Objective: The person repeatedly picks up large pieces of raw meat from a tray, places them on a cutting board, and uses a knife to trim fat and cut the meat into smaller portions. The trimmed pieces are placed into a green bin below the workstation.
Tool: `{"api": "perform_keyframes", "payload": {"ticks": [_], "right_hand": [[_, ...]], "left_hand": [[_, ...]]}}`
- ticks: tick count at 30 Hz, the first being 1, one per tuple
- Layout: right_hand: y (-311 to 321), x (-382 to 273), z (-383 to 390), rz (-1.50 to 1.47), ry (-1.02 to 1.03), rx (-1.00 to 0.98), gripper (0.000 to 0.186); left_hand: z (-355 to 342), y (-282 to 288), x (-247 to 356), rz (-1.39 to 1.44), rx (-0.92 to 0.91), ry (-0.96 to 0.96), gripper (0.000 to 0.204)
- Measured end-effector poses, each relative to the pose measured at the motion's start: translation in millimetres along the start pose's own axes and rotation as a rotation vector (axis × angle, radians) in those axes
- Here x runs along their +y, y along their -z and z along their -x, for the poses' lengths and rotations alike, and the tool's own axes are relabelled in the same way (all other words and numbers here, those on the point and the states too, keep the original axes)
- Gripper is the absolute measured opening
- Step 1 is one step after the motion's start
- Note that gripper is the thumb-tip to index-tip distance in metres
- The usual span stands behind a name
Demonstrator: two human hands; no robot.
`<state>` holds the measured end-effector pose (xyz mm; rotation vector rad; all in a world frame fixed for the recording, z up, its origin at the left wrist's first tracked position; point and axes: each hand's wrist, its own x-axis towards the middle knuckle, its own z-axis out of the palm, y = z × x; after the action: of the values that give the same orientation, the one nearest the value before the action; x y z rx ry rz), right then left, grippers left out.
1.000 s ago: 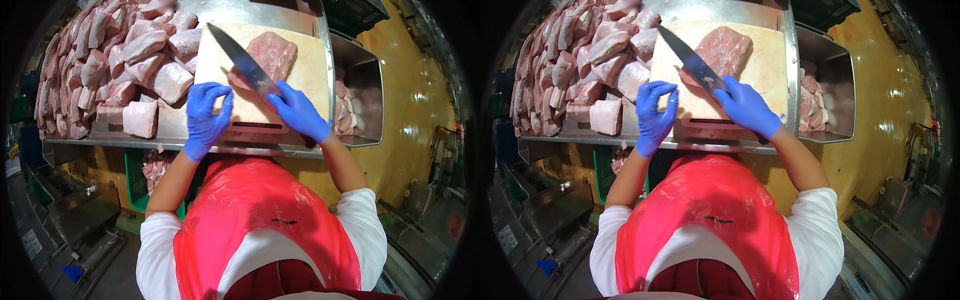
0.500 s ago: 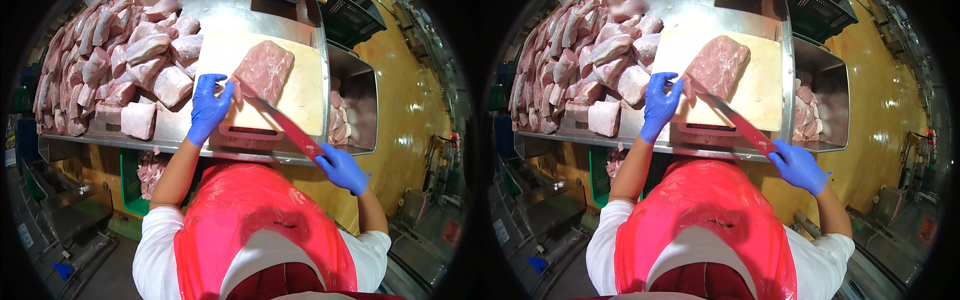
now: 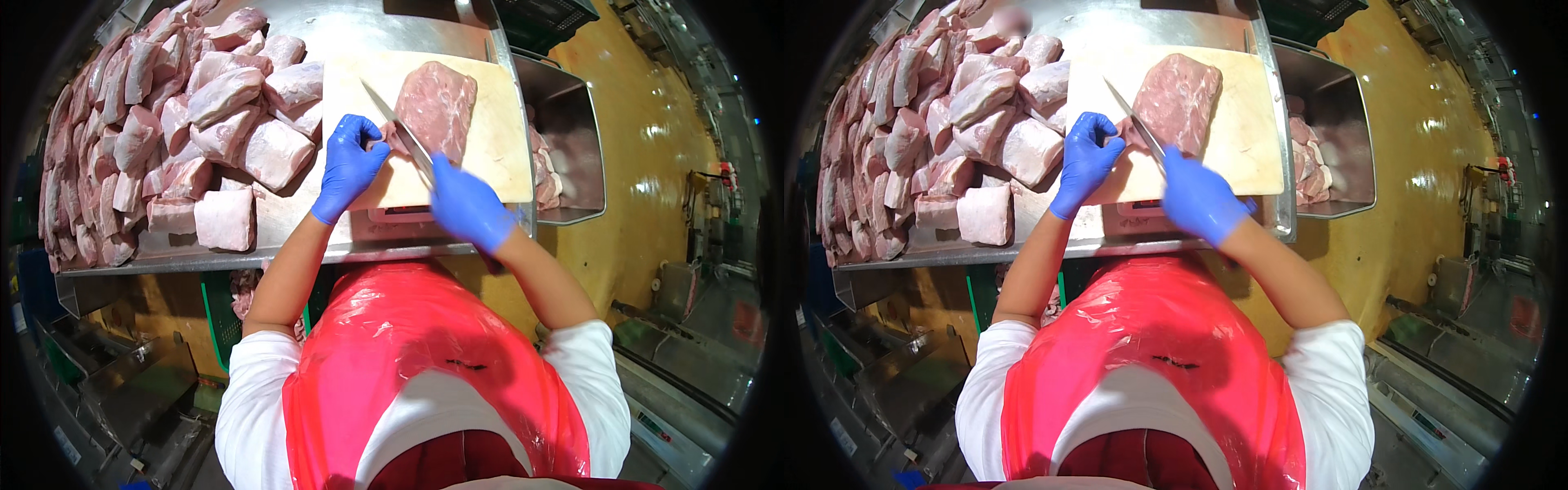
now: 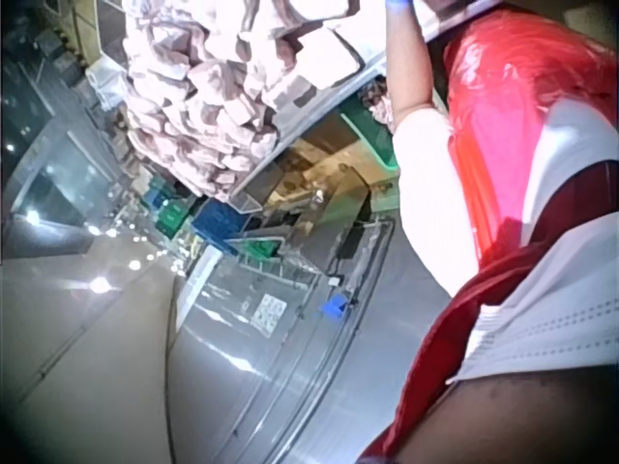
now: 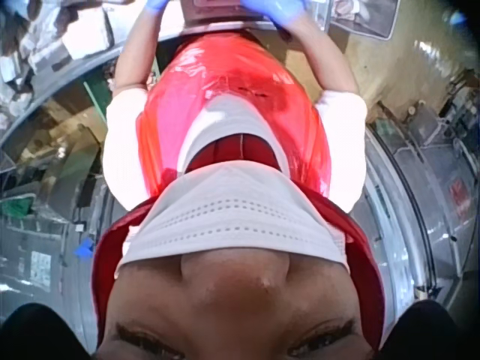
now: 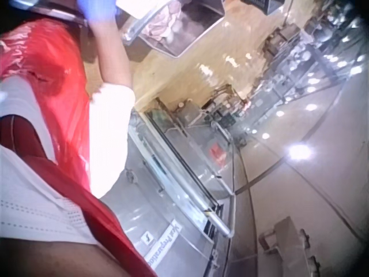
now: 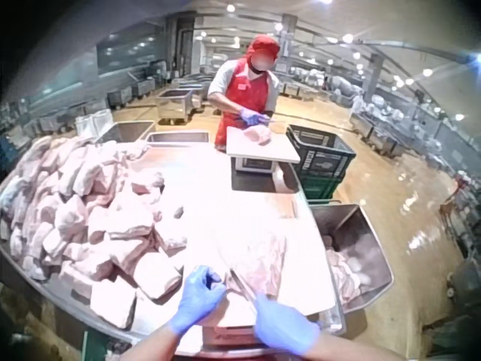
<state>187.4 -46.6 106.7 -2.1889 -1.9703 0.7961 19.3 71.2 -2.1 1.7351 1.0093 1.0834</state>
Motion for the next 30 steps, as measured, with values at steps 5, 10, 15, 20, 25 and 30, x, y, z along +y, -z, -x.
{"api": "perform_keyframes", "payload": {"ticks": [5,10,15,20,25,30], "right_hand": [[34,56,87,0.317,-0.062,-0.247,0.034],[17,92,44,0.164,0.291,0.004,0.031],[5,53,-19,-0.056,0.232,0.034,0.032],[78,108,-71,-0.427,0.312,0.047,0.030],[75,177,-199,-1.238,0.315,0.134,0.013],[10,103,-145,-1.340,0.259,0.285,0.016]], "left_hand": [[-28,19,-16,0.102,-0.018,0.133,0.013],[3,35,41,0.293,-0.109,-0.007,0.011],[100,102,61,0.363,0.258,0.123,0.020],[317,210,-49,-0.954,0.166,0.725,0.025],[128,50,28,-0.450,0.325,0.103,0.045],[11,-82,25,-0.064,0.437,-0.047,0.045]]}}
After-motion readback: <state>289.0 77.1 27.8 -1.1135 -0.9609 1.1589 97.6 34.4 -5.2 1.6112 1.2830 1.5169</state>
